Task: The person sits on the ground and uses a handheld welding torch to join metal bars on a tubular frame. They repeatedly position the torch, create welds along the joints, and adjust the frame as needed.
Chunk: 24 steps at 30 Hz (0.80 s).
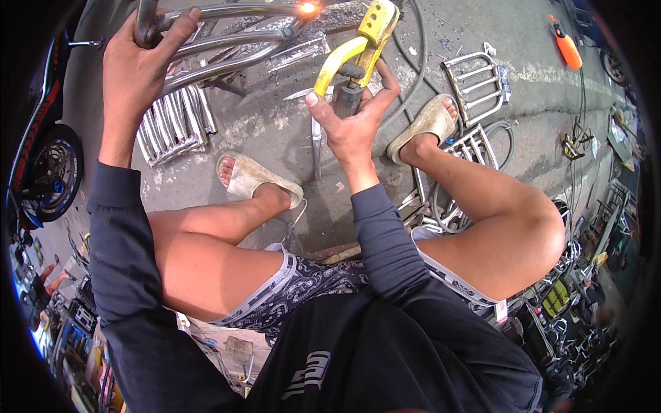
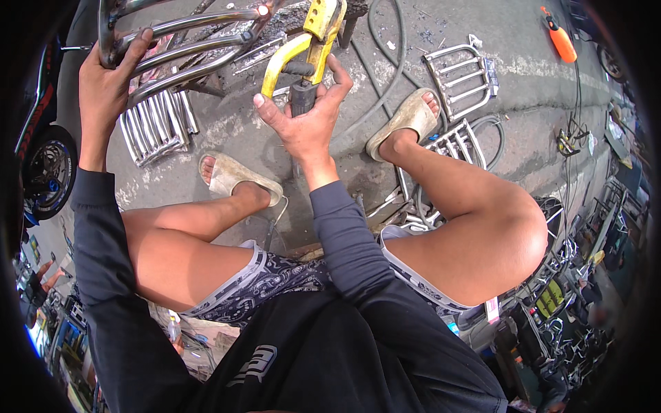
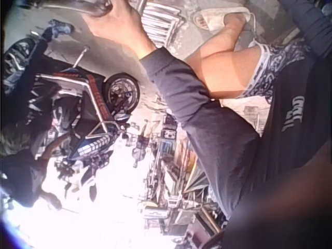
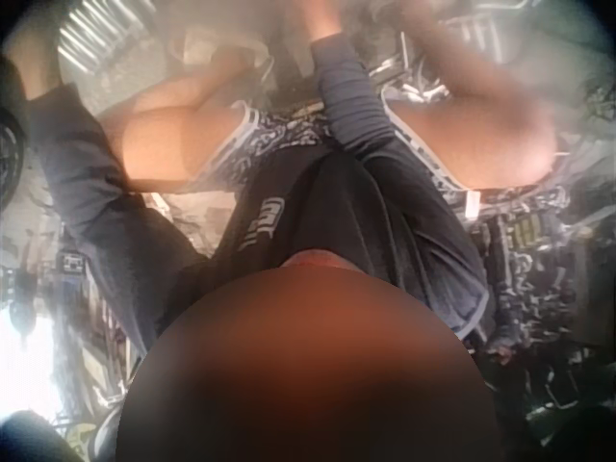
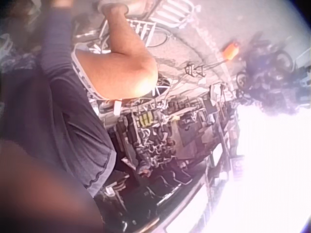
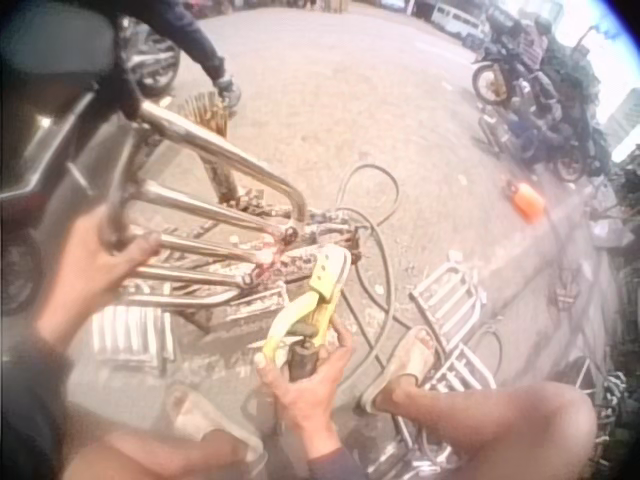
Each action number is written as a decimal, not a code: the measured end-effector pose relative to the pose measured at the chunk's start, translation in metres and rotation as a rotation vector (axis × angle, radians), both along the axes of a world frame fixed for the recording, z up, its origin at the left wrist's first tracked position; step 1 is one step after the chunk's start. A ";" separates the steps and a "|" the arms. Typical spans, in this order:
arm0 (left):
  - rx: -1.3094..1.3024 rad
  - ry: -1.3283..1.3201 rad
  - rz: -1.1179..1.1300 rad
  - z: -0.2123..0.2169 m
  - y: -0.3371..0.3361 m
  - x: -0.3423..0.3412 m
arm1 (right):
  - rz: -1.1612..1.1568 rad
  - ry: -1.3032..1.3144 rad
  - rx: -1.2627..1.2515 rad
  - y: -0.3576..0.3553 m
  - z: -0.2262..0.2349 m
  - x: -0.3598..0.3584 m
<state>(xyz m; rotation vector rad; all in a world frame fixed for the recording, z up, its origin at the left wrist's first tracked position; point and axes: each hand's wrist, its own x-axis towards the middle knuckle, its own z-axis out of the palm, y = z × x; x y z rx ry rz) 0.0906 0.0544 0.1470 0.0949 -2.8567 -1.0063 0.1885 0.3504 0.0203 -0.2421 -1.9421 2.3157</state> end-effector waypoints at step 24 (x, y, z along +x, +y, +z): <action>-0.072 0.094 -0.089 0.014 0.025 -0.028 | -0.118 0.082 0.295 0.081 0.106 -0.091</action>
